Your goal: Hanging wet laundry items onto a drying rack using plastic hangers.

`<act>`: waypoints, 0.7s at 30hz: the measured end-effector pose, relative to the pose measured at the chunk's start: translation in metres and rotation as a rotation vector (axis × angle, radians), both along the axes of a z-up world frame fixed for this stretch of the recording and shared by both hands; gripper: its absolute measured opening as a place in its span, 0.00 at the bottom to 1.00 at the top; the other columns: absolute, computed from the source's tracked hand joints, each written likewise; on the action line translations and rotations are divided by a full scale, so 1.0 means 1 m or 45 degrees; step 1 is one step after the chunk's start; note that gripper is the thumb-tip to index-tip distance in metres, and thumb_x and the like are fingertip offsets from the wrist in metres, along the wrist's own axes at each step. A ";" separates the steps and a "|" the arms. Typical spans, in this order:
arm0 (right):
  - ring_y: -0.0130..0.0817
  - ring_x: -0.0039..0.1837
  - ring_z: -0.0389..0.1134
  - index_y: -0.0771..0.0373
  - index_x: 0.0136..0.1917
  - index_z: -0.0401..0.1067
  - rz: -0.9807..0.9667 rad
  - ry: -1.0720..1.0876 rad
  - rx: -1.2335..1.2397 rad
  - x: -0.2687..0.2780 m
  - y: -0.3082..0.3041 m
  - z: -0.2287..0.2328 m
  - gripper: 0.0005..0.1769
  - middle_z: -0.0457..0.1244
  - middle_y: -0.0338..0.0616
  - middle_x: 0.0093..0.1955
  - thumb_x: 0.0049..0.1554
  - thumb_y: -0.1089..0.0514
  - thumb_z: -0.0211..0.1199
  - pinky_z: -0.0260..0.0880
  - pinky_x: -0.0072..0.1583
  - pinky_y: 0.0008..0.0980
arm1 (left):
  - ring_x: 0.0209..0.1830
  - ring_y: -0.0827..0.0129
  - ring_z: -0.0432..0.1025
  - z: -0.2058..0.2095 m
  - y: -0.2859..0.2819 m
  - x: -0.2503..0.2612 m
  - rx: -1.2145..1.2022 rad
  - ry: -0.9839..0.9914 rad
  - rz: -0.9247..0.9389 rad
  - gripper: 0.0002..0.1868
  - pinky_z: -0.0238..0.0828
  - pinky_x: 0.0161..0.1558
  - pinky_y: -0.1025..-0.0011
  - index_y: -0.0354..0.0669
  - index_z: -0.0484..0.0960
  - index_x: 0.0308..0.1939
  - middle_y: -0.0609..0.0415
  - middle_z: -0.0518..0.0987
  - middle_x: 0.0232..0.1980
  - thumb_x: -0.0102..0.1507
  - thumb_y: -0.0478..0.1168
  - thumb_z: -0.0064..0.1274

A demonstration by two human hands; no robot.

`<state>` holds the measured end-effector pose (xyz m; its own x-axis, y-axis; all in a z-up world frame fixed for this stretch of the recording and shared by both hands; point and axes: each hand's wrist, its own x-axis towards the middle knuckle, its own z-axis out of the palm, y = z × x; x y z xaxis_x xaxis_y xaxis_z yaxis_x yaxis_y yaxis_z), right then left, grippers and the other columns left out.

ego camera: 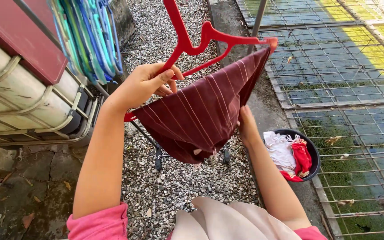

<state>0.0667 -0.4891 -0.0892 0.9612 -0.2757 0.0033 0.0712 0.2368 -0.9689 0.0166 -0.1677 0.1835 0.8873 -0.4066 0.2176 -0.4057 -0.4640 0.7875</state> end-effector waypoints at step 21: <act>0.21 0.31 0.63 0.51 0.39 0.75 -0.033 -0.255 -0.092 0.021 -0.090 -0.016 0.21 0.62 0.33 0.30 0.70 0.43 0.55 0.64 0.34 0.19 | 0.41 0.59 0.81 -0.007 -0.050 0.005 -0.052 0.160 0.170 0.21 0.81 0.45 0.59 0.43 0.73 0.68 0.46 0.83 0.40 0.74 0.47 0.40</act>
<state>0.0875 -0.5795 -0.1053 0.9320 -0.2925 0.2140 0.2691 0.1631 -0.9492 0.0218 -0.2172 0.1762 0.9542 -0.2763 0.1151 -0.2395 -0.4741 0.8473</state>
